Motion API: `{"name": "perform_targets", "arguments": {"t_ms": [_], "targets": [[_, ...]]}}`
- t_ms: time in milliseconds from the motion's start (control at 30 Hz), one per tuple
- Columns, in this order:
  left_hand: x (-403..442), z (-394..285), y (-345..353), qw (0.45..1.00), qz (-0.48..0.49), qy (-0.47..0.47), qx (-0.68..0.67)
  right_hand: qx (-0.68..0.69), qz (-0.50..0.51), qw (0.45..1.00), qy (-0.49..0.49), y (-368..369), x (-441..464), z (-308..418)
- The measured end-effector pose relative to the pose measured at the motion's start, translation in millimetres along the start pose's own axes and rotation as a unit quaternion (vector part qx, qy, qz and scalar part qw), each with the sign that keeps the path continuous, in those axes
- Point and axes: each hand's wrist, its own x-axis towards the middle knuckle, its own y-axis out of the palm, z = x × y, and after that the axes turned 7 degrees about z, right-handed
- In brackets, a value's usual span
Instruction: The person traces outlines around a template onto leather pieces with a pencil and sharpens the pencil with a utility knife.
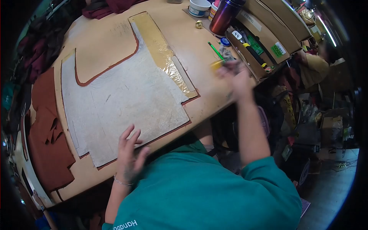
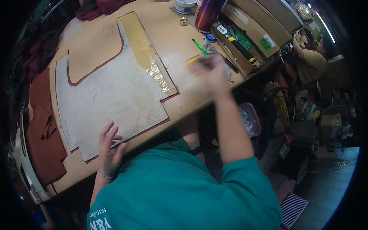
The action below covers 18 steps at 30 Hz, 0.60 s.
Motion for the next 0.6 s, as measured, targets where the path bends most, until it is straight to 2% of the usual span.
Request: {"name": "perform_targets", "arguments": {"t_ms": [67,100,167,233,267,333,367,400,433,467,533,600], "targets": [[-7.2,11.6,-13.2,0.999,-0.035,-0.016,0.007,-0.116,-0.147,0.981,-0.048,-69.4,52.3,-4.9],[-11.6,16.7,-16.9,0.998,-0.063,-0.025,-0.003,-0.151,-0.199,0.968,-0.026,-88.3,68.5,4.2],[-18.5,20.8,-19.1,0.995,-0.092,-0.031,-0.009,-0.150,-0.204,0.967,-0.022,-139.0,116.0,-14.2],[-24.5,22.2,-21.2,0.995,-0.095,-0.029,0.001,-0.392,-0.236,0.889,0.000,-179.1,150.6,-38.7],[-27.4,22.1,-19.7,0.995,-0.090,-0.025,0.021,-0.509,-0.191,0.839,0.022,-183.4,149.5,-31.5],[-32.2,14.6,-18.6,0.997,-0.063,-0.045,0.007,-0.595,-0.230,0.770,-0.017,-158.0,130.6,-14.0],[-41.9,8.2,-22.5,0.993,-0.094,-0.069,0.001,-0.469,-0.130,0.873,-0.033,-119.7,129.2,-14.4],[-33.4,4.3,-17.4,0.993,-0.099,-0.064,-0.025,-0.350,-0.055,0.935,-0.025,-118.6,109.4,-4.7],[-29.9,4.0,-19.5,0.993,-0.101,-0.049,-0.039,-0.287,0.028,0.957,-0.023,-82.9,87.4,5.6],[-26.8,4.8,-22.6,0.993,-0.099,-0.029,-0.056,-0.277,0.166,0.945,-0.046,-61.3,75.1,-1.8],[-13.4,-9.2,-28.2,0.975,-0.090,-0.092,-0.181,-0.279,0.339,0.894,0.087,23.4,12.8,28.4],[-6.4,-12.7,-30.3,0.952,-0.088,-0.115,-0.271,-0.305,0.477,0.822,-0.068,96.6,-36.4,34.6]]}}
